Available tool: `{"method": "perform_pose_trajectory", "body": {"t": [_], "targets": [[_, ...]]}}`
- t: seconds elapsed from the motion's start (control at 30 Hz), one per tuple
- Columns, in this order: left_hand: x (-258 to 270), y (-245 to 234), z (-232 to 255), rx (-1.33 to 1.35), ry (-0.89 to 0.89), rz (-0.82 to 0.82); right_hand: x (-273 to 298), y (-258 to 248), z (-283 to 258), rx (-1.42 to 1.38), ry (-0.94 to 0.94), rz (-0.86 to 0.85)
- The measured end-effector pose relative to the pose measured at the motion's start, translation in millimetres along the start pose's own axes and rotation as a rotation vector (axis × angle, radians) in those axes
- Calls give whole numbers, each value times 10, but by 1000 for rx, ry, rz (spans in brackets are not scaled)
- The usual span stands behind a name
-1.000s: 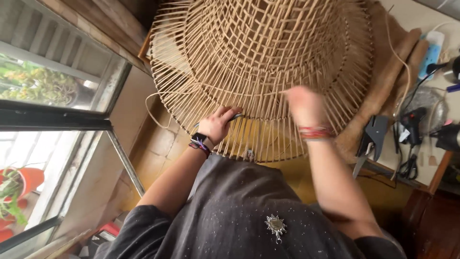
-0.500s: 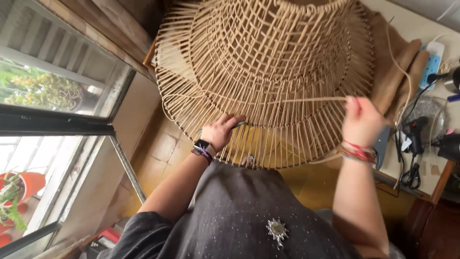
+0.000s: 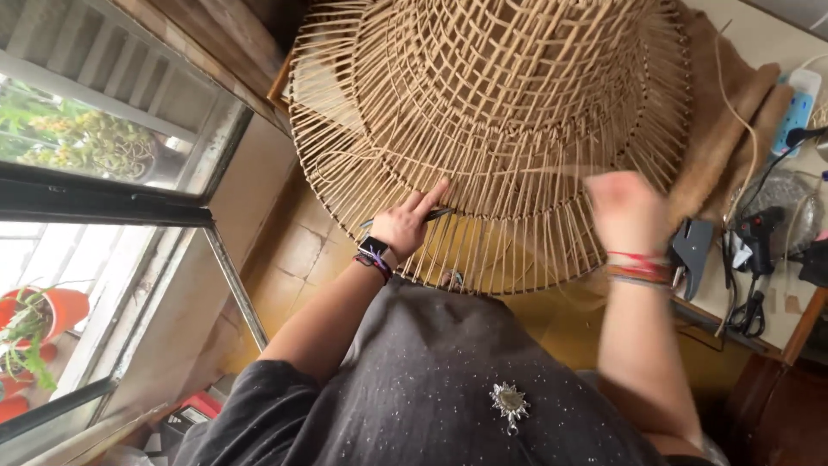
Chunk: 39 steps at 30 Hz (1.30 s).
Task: Weaving wicker strands into a lampshade and trimming them with pliers
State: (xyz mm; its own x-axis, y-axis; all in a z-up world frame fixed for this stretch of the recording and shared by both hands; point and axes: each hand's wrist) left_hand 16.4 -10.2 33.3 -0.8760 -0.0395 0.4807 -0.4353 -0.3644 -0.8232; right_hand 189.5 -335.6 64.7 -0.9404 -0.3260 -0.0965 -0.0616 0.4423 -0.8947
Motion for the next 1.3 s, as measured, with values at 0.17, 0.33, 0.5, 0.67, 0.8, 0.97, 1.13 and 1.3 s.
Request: {"method": "perform_pose_trajectory", "body": {"t": [0.17,0.33,0.5,0.67,0.8,0.97,1.13,1.3], "targets": [[63,232,-3,9,88,541,4,854,-166,114,-252,8],[47,105,33,25,5,325,6,348,918,206,-87,297],[-68,201,-41,60,33,318,-73,875,-462,31,-223,-65],[-52,226,-70,-45,31,430,-51,423,519,-211,-147,86],[17,111,-16,35,7,317,39,362,160,-165,-30,6],[61,247,32,-8,8,453,63,458,-352,-197,-49,-75],[38,151,-18,101,-8,363,105,411,271,-116,-25,1],[-257,598,-367,398,73,487,-93,469,-273,-39,-294,-118]]}}
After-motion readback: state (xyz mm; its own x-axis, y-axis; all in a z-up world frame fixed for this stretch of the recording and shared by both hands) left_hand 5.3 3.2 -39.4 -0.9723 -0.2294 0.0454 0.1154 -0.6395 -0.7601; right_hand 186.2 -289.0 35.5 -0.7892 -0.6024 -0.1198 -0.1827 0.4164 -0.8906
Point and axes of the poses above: each hand's wrist, its own x-axis away from the middle knuckle, its own y-axis out of the palm, z = x × y
